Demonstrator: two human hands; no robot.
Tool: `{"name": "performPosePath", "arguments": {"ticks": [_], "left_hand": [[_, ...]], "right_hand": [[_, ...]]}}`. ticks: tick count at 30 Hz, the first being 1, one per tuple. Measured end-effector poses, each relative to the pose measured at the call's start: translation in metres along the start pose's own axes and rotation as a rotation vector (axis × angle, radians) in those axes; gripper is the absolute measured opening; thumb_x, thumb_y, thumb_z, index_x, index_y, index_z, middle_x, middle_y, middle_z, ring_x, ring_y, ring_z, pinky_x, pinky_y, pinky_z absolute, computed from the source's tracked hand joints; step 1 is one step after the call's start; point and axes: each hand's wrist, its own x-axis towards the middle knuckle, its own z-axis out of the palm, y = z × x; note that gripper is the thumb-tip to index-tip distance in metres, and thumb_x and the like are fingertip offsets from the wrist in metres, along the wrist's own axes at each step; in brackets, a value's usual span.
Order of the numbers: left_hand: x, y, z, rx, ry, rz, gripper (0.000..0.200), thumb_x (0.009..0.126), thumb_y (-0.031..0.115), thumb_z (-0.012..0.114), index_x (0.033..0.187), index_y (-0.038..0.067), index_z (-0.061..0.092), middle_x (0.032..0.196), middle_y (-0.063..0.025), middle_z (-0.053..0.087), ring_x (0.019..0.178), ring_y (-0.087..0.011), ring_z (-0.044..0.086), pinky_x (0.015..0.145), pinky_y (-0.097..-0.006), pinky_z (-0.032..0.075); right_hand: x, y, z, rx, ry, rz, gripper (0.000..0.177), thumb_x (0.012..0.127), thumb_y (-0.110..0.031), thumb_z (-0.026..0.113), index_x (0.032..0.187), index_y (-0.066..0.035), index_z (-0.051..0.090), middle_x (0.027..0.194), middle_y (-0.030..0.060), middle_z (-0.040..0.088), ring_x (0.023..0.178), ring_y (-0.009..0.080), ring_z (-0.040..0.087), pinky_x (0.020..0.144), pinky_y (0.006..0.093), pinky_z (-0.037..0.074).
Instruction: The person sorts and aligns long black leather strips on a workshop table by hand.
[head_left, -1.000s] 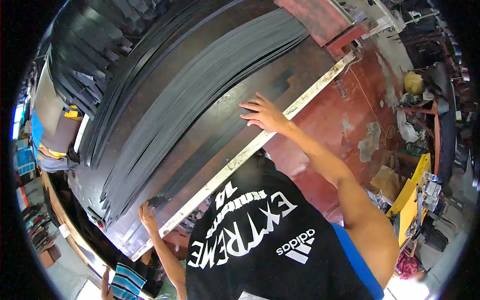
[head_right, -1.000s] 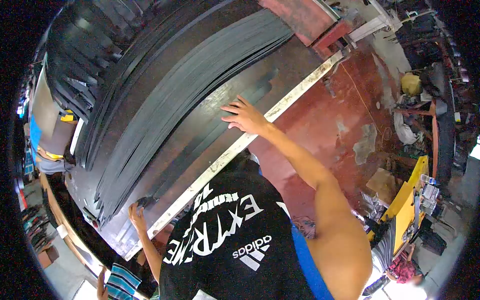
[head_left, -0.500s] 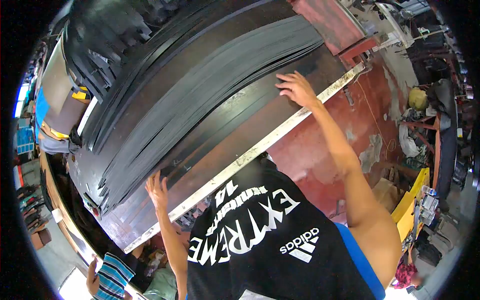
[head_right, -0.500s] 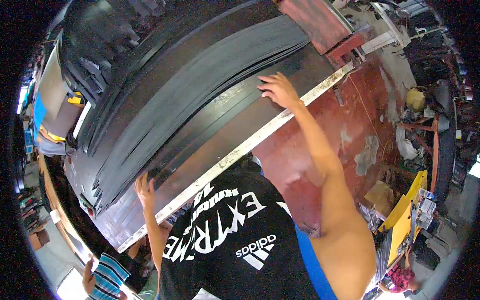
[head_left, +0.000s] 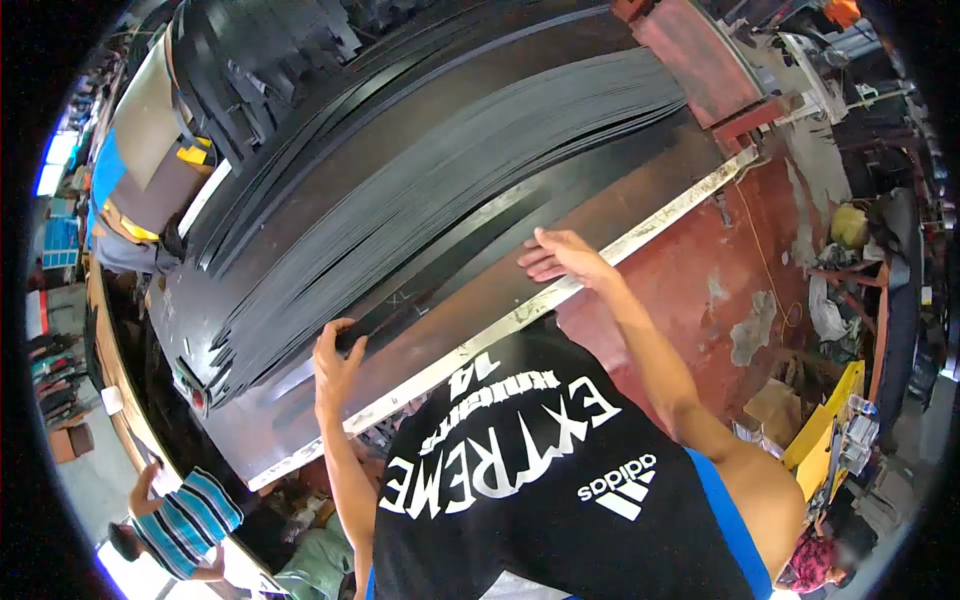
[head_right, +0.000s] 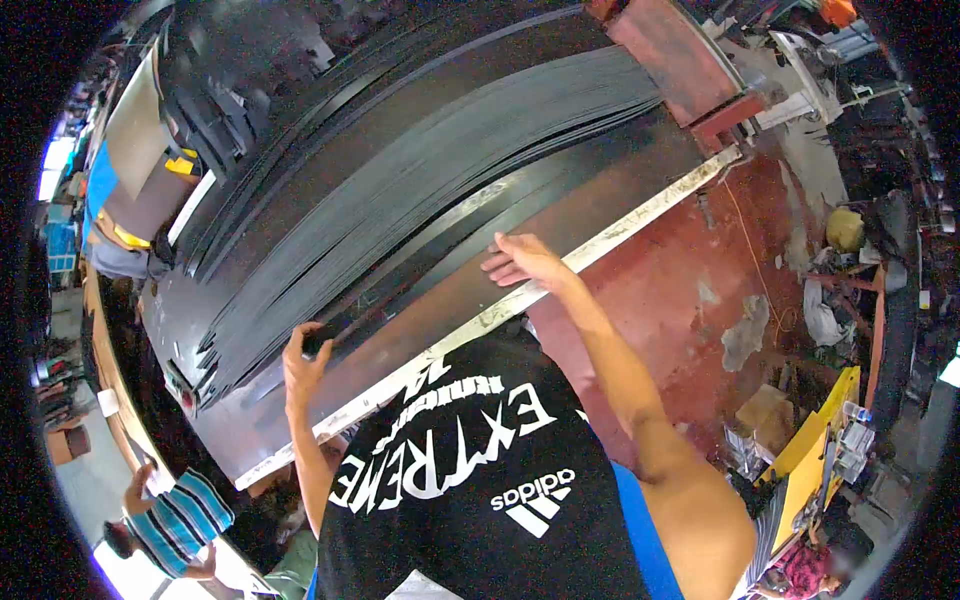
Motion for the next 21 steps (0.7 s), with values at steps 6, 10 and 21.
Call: {"name": "performPosePath", "arguments": {"ticks": [6,10,21], "left_hand": [[0.000,0.021,-0.047,-0.163,-0.078,-0.159,0.034,0.076,0.007,0.075,0.108,0.002,0.065,0.091,-0.0113,0.068,0.086,-0.0179,0.063,0.081,-0.0311,0.049],[-0.003,0.015,-0.053,-0.294,-0.103,-0.163,0.035,0.075,0.005,0.075,0.109,0.002,0.066,0.090,-0.0061,0.067,0.084,-0.0144,0.062,0.081,-0.0285,0.048],[-0.007,-0.007,-0.099,-0.256,-0.278,-0.194,0.036,0.074,0.008,0.079,0.106,-0.001,0.065,0.093,-0.0060,0.066,0.088,-0.0139,0.062,0.087,-0.0294,0.048]], "right_hand": [[0.022,-0.007,0.011,0.518,0.209,-0.211,0.054,0.097,-0.040,0.061,0.126,0.005,0.051,0.114,0.0220,0.067,0.099,0.0278,0.069,0.080,0.0408,0.061],[0.020,-0.019,0.005,0.272,0.355,-0.119,0.053,0.095,-0.038,0.065,0.122,0.005,0.054,0.109,0.0201,0.069,0.099,0.0292,0.069,0.078,0.0420,0.062],[0.043,-0.067,-0.066,0.808,0.382,-0.569,0.021,0.099,-0.013,0.055,0.117,-0.002,0.053,0.120,0.0170,0.065,0.105,0.0306,0.064,0.089,0.0453,0.054]]}}
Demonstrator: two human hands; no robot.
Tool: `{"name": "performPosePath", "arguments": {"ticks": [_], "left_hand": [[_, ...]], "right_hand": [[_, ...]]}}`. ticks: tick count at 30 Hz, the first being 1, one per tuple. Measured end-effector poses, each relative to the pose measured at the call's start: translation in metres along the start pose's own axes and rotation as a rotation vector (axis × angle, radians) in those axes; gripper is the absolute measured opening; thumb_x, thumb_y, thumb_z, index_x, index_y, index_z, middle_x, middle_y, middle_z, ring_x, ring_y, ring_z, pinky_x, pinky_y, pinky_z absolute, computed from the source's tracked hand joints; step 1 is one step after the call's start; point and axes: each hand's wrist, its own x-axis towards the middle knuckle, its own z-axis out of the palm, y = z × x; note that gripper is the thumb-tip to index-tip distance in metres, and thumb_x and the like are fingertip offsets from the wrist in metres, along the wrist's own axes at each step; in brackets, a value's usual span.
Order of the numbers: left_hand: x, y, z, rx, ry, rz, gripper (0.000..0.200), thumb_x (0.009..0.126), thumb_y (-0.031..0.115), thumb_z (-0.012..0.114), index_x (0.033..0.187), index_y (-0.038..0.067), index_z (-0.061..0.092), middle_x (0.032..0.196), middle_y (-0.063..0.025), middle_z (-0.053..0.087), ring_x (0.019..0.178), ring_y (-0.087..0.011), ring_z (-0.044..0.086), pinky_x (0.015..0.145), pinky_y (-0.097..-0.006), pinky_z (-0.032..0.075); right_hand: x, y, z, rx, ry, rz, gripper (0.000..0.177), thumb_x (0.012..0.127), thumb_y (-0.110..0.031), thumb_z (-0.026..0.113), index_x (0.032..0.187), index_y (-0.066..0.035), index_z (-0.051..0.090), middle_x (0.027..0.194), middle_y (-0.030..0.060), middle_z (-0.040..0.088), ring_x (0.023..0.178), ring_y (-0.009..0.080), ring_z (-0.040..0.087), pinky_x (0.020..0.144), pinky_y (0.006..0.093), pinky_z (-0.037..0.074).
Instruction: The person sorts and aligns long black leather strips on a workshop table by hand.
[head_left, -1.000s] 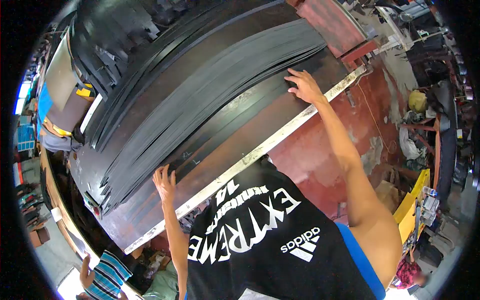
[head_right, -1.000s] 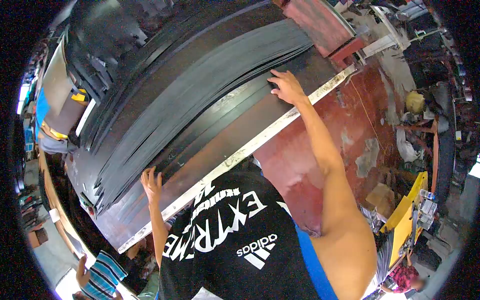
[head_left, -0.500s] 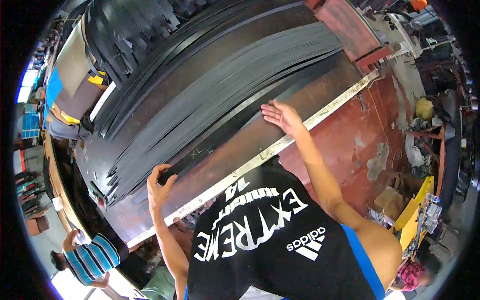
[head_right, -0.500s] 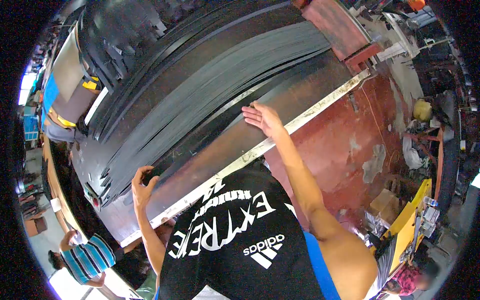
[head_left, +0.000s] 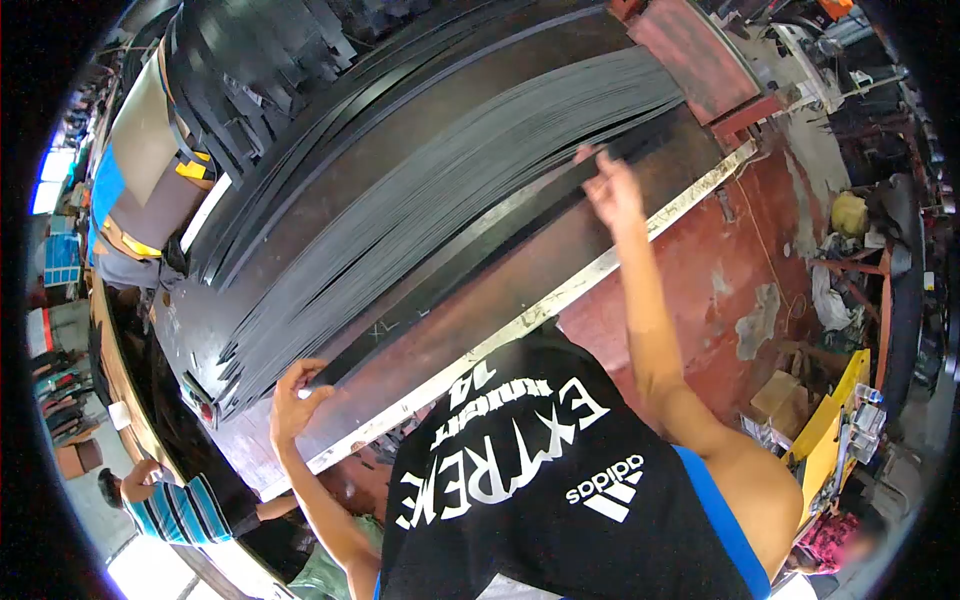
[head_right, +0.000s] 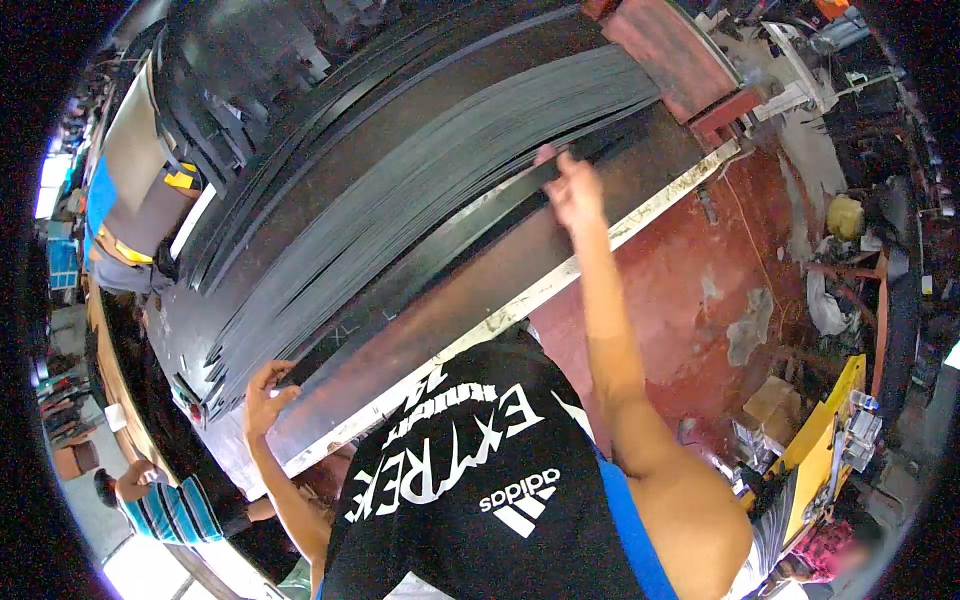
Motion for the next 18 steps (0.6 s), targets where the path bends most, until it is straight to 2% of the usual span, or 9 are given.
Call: {"name": "performPosePath", "arguments": {"ticks": [2,5,7,11,12,15,16,17,18], "left_hand": [[-0.001,-0.078,-0.022,0.152,-0.143,-0.157,0.029,0.076,0.011,0.078,0.099,-0.001,0.066,0.081,-0.0068,0.066,0.079,-0.0131,0.063,0.077,-0.0287,0.050],[-0.018,-0.119,-0.040,-0.004,-0.081,-0.298,0.024,0.077,0.012,0.078,0.093,-0.001,0.066,0.072,-0.0047,0.063,0.069,-0.0130,0.061,0.067,-0.0279,0.049],[-0.026,-0.135,-0.061,-0.005,-0.035,-0.261,0.023,0.077,0.012,0.078,0.092,0.000,0.066,0.072,-0.0044,0.063,0.068,-0.0128,0.061,0.065,-0.0275,0.049],[-0.016,-0.098,-0.073,0.148,0.117,-0.176,0.023,0.077,0.012,0.079,0.089,-0.001,0.065,0.071,-0.0046,0.063,0.066,-0.0130,0.061,0.063,-0.0272,0.048],[-0.012,-0.108,-0.080,0.183,0.122,-0.161,0.022,0.078,0.013,0.078,0.089,-0.001,0.065,0.070,-0.0038,0.062,0.065,-0.0126,0.059,0.061,-0.0266,0.047],[-0.003,-0.105,-0.095,0.237,0.210,-0.206,0.023,0.078,0.014,0.077,0.089,-0.002,0.064,0.070,-0.0039,0.062,0.065,-0.0132,0.059,0.061,-0.0270,0.046],[0.000,-0.105,-0.101,0.271,0.237,-0.213,0.023,0.079,0.016,0.075,0.090,-0.001,0.065,0.073,-0.0053,0.063,0.067,-0.0136,0.060,0.062,-0.0272,0.047],[0.003,-0.106,-0.105,0.278,0.240,-0.208,0.023,0.079,0.016,0.075,0.090,-0.001,0.065,0.073,-0.0053,0.063,0.067,-0.0136,0.060,0.062,-0.0272,0.047],[0.006,-0.107,-0.109,0.293,0.319,-0.233,0.024,0.079,0.017,0.075,0.091,-0.001,0.066,0.076,-0.0062,0.064,0.071,-0.0148,0.061,0.065,-0.0282,0.048]], "right_hand": [[0.016,-0.050,0.002,-0.111,-0.040,-0.200,0.022,0.102,-0.018,0.052,0.119,-0.003,0.052,0.119,0.0166,0.065,0.106,0.0265,0.064,0.090,0.0404,0.052],[0.014,-0.104,0.020,-0.335,-0.021,-0.249,0.025,0.101,-0.020,0.055,0.122,-0.009,0.055,0.118,0.0071,0.067,0.103,0.0199,0.063,0.095,0.0373,0.048],[0.023,-0.111,0.020,-0.347,0.047,-0.295,0.023,0.100,-0.020,0.058,0.119,-0.008,0.057,0.111,0.0048,0.068,0.099,0.0186,0.063,0.092,0.0366,0.049],[0.075,-0.102,0.003,-0.451,0.185,-0.316,0.021,0.096,-0.019,0.065,0.113,-0.008,0.064,0.100,0.0004,0.067,0.088,0.0150,0.063,0.081,0.0346,0.054],[0.093,-0.097,-0.006,-0.436,0.189,-0.332,0.028,0.091,-0.014,0.071,0.117,-0.005,0.064,0.100,0.0023,0.067,0.083,0.0146,0.064,0.074,0.0323,0.057],[0.111,-0.082,0.004,-0.453,0.422,-0.390,0.044,0.082,-0.004,0.078,0.118,0.010,0.058,0.098,0.0116,0.066,0.077,0.0180,0.066,0.066,0.0294,0.060],[0.112,-0.081,0.006,-0.498,0.355,-0.373,0.048,0.081,-0.003,0.079,0.119,0.014,0.055,0.097,0.0148,0.066,0.077,0.0191,0.066,0.065,0.0300,0.061],[0.113,-0.077,0.009,-0.497,0.332,-0.372,0.047,0.083,-0.004,0.077,0.120,0.014,0.054,0.094,0.0155,0.066,0.075,0.0202,0.067,0.064,0.0313,0.061],[0.115,-0.072,0.013,-0.453,0.346,-0.382,0.027,0.085,-0.004,0.075,0.101,0.011,0.058,0.085,0.0126,0.065,0.068,0.0186,0.064,0.059,0.0303,0.059]]}}
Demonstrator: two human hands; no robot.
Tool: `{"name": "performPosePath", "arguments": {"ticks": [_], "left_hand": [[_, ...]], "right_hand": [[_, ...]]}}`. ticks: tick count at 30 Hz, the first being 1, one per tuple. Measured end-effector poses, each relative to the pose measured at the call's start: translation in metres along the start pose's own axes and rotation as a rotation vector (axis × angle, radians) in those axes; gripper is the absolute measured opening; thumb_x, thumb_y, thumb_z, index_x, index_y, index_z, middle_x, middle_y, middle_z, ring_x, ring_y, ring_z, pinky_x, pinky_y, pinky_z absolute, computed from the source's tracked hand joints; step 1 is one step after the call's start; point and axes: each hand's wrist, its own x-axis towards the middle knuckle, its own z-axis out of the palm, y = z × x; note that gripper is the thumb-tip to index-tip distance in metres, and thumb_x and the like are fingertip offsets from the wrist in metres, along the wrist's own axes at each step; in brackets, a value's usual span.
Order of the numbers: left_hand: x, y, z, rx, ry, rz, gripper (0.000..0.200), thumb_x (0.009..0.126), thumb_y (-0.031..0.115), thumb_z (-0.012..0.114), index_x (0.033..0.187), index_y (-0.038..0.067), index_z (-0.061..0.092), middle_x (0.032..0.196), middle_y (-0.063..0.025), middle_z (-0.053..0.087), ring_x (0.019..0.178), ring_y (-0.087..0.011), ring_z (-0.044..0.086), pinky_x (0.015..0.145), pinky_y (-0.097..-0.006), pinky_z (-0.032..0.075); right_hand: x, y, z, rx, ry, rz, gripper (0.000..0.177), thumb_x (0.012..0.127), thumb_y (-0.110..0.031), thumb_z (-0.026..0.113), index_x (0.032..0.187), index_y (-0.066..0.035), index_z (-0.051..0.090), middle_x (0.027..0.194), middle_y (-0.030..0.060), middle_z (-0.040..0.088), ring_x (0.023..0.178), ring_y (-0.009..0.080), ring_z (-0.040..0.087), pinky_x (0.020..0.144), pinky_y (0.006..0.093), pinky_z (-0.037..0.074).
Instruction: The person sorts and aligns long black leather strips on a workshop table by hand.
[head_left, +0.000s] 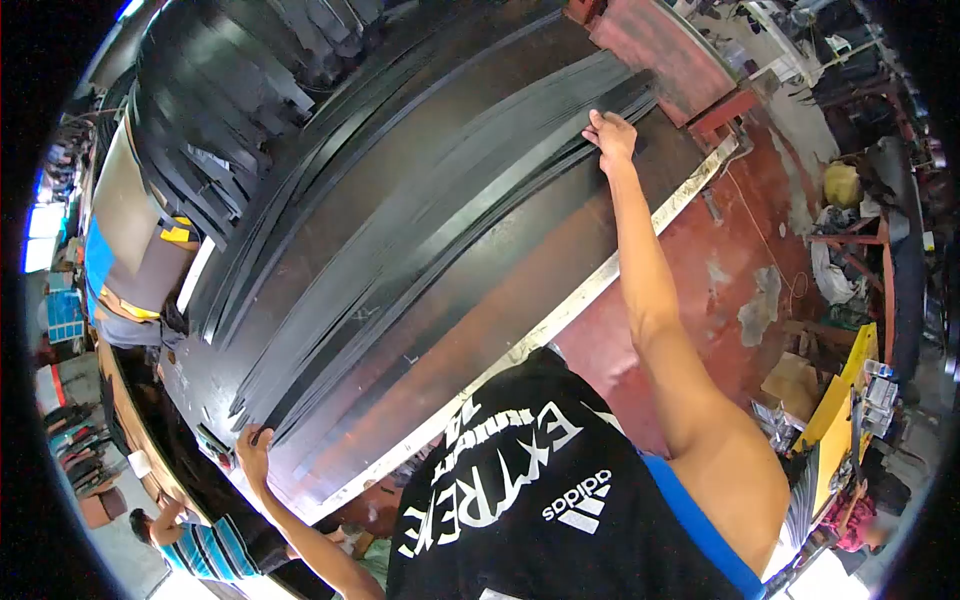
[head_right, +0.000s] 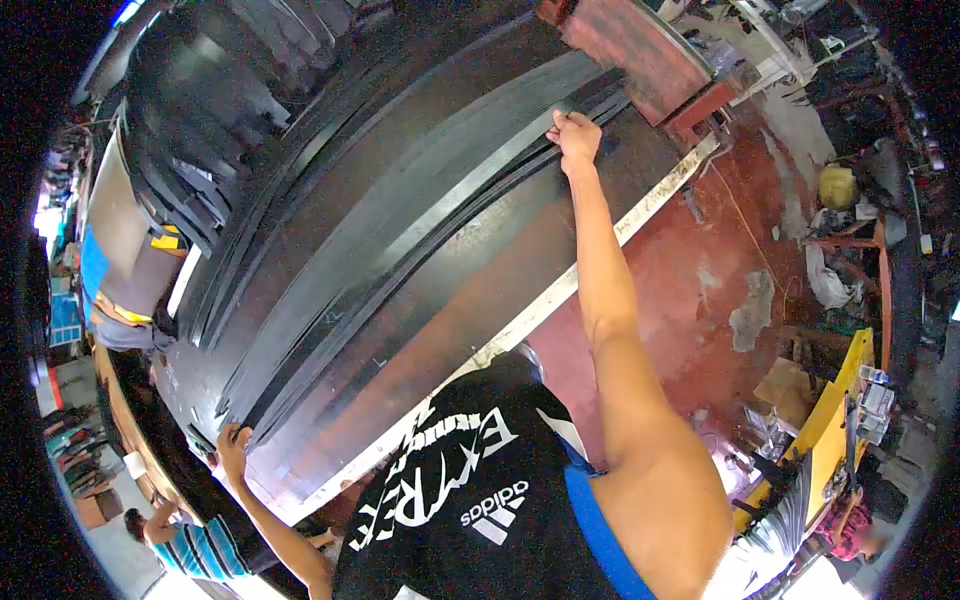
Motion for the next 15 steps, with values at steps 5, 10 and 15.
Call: {"name": "performPosePath", "arguments": {"ticks": [5,10,15], "left_hand": [[0.022,-0.009,0.001,-0.047,0.111,0.037,0.027,0.077,0.016,0.074,0.094,-0.004,0.066,0.081,-0.0078,0.065,0.082,-0.0199,0.061,0.080,-0.0324,0.047],[0.033,-0.004,0.002,0.004,0.013,-0.031,0.023,0.077,0.014,0.074,0.092,-0.001,0.068,0.081,-0.0065,0.065,0.082,-0.0180,0.061,0.079,-0.0308,0.047],[0.040,-0.025,0.001,-0.001,0.005,0.009,0.021,0.078,0.014,0.074,0.092,-0.001,0.068,0.080,-0.0054,0.066,0.080,-0.0164,0.061,0.078,-0.0303,0.047]], "right_hand": [[0.017,0.014,0.014,0.018,-0.025,0.000,0.016,0.087,-0.002,0.072,0.079,0.008,0.060,0.075,0.0104,0.063,0.059,0.0174,0.062,0.053,0.0299,0.056],[0.029,0.016,0.022,-0.103,-0.006,-0.033,0.020,0.082,0.002,0.075,0.088,0.011,0.059,0.077,0.0138,0.064,0.059,0.0189,0.064,0.052,0.0291,0.057],[0.018,0.010,0.019,-0.122,0.014,-0.021,0.037,0.079,0.002,0.078,0.103,0.013,0.053,0.077,0.0163,0.065,0.058,0.0196,0.065,0.051,0.0294,0.058]]}}
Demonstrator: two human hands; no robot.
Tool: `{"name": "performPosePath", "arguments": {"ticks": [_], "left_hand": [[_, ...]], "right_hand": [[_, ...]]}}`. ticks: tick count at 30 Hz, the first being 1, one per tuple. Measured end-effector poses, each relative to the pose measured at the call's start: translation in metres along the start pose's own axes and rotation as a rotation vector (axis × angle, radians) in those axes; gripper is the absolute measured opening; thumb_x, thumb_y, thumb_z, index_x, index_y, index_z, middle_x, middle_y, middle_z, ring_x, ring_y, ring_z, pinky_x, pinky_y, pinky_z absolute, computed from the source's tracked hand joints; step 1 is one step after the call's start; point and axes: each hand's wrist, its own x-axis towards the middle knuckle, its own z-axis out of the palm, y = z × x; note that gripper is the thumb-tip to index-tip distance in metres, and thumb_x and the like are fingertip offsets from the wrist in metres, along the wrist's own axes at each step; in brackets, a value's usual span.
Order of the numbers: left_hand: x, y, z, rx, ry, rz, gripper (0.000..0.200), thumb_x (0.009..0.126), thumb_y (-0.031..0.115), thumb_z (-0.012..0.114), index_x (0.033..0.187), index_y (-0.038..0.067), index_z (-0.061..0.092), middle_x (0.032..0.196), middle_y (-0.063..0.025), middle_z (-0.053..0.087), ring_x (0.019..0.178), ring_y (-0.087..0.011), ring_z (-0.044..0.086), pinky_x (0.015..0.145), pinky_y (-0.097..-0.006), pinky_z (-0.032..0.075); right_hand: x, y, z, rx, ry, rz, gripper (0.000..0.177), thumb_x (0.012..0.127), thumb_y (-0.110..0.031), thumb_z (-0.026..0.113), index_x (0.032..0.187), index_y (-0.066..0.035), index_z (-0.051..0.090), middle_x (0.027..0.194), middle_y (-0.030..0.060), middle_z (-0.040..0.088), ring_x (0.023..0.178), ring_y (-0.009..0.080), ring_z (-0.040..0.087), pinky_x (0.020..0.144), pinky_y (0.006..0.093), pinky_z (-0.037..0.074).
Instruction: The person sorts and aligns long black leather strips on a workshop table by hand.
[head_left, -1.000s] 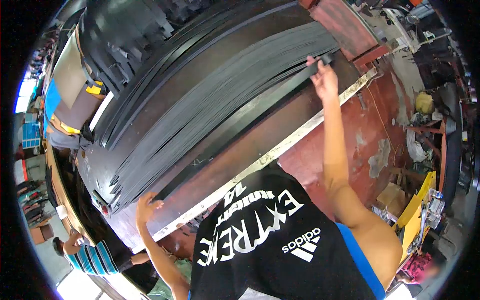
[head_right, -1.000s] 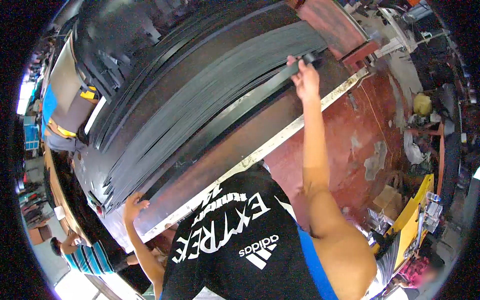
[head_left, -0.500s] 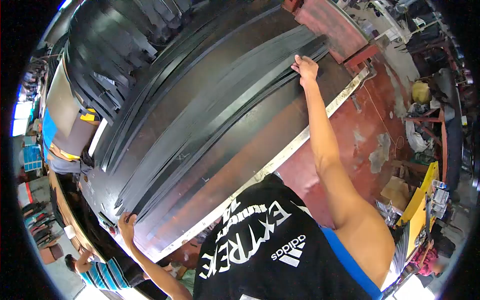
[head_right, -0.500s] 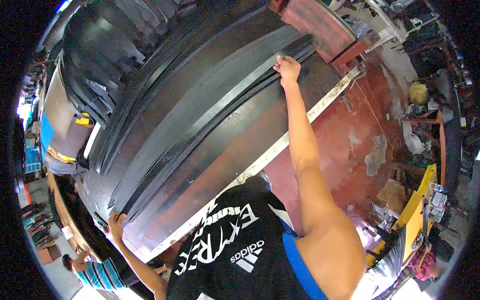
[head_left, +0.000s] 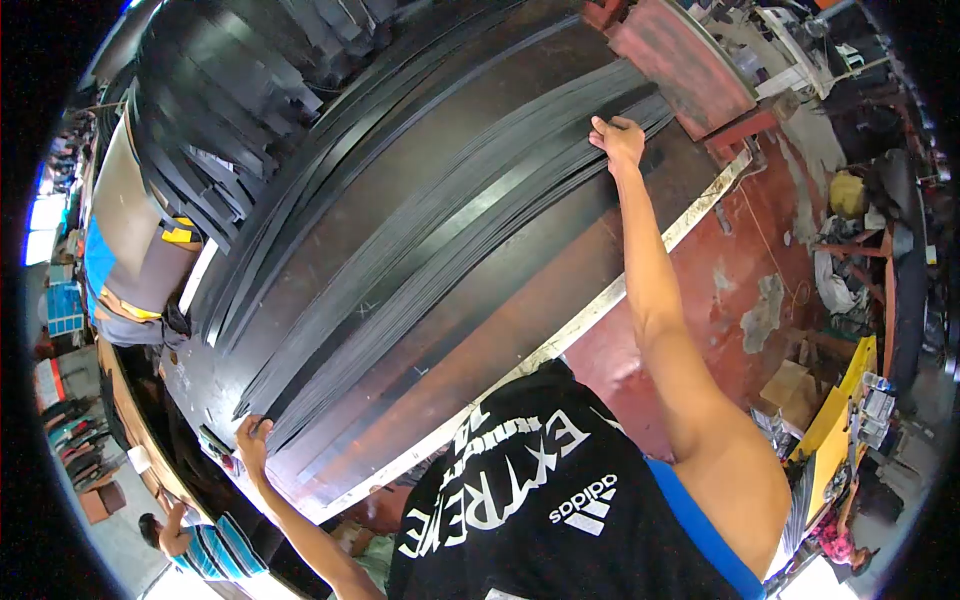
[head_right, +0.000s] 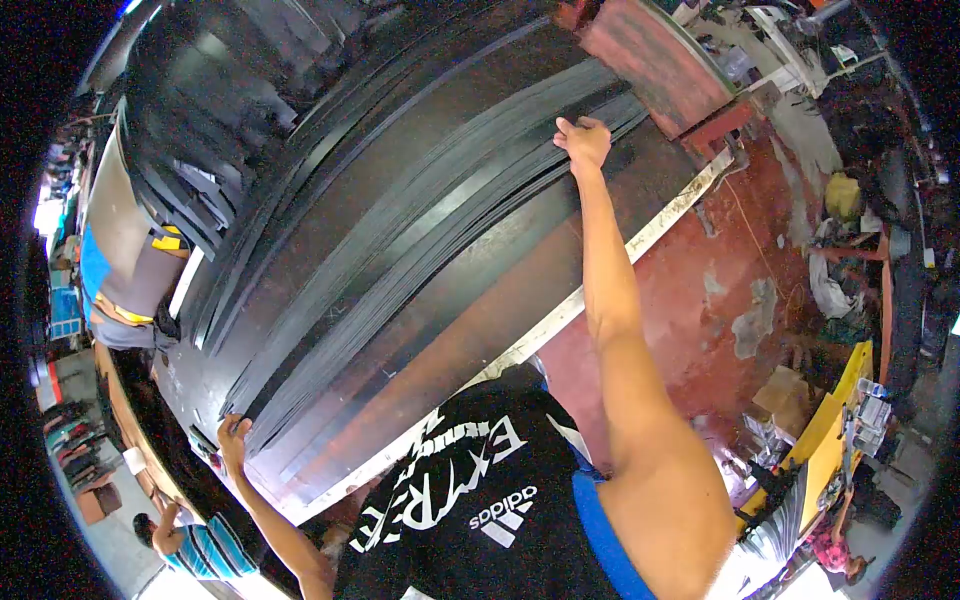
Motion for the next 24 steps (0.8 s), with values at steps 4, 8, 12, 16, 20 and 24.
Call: {"name": "performPosePath", "arguments": {"ticks": [4,8,12,16,20,24], "left_hand": [[0.003,0.000,0.004,-0.066,0.005,-0.033,0.022,0.079,0.017,0.073,0.092,-0.001,0.068,0.080,-0.0059,0.066,0.078,-0.0153,0.059,0.075,-0.0292,0.046],[0.023,-0.038,0.024,0.342,-0.022,0.225,0.039,0.082,0.032,0.072,0.108,0.004,0.072,0.104,-0.0180,0.070,0.102,-0.0339,0.063,0.092,-0.0427,0.046],[-0.025,0.018,0.028,0.301,0.621,0.180,0.034,0.084,0.015,0.068,0.117,0.009,0.069,0.118,-0.0167,0.065,0.113,-0.0368,0.058,0.101,-0.0436,0.043],[-0.106,-0.008,0.053,0.242,1.056,0.031,0.022,0.085,0.013,0.068,0.106,0.007,0.071,0.111,-0.0141,0.067,0.104,-0.0335,0.061,0.092,-0.0408,0.047],[-0.209,-0.017,0.157,-0.128,1.195,-0.629,0.014,0.091,0.014,0.063,0.096,0.003,0.070,0.095,-0.0135,0.068,0.089,-0.0301,0.064,0.081,-0.0388,0.049],[-0.295,-0.009,0.281,-0.278,1.226,-0.788,0.014,0.091,0.012,0.062,0.097,0.003,0.071,0.091,-0.0128,0.067,0.086,-0.0273,0.065,0.081,-0.0355,0.051]], "right_hand": [[0.002,0.007,-0.007,-0.238,0.060,-0.115,0.058,0.074,-0.003,0.083,0.119,0.011,0.049,0.075,0.0137,0.066,0.056,0.0172,0.063,0.048,0.0295,0.055],[-0.012,-0.007,-0.013,-1.065,0.203,-0.440,0.057,0.072,-0.047,0.080,0.110,-0.006,0.070,0.119,0.0173,0.064,0.110,0.0327,0.063,0.095,0.0440,0.049],[-0.033,-0.008,-0.011,-0.968,0.009,-0.684,0.041,0.087,-0.039,0.071,0.111,-0.007,0.070,0.107,0.0143,0.071,0.098,0.0333,0.068,0.088,0.0428,0.052],[-0.037,0.026,-0.003,-0.843,-0.247,-0.802,0.030,0.093,-0.029,0.066,0.107,-0.002,0.069,0.106,0.0139,0.071,0.098,0.0304,0.067,0.088,0.0404,0.050],[-0.079,0.022,0.033,-0.853,-0.399,-0.859,0.026,0.094,-0.024,0.065,0.105,0.000,0.069,0.105,0.0141,0.071,0.096,0.0279,0.068,0.086,0.0384,0.051],[-0.136,0.028,0.077,-0.724,-0.667,-0.865,0.022,0.094,-0.020,0.065,0.105,0.000,0.068,0.102,0.0133,0.071,0.093,0.0264,0.067,0.081,0.0357,0.053]]}}
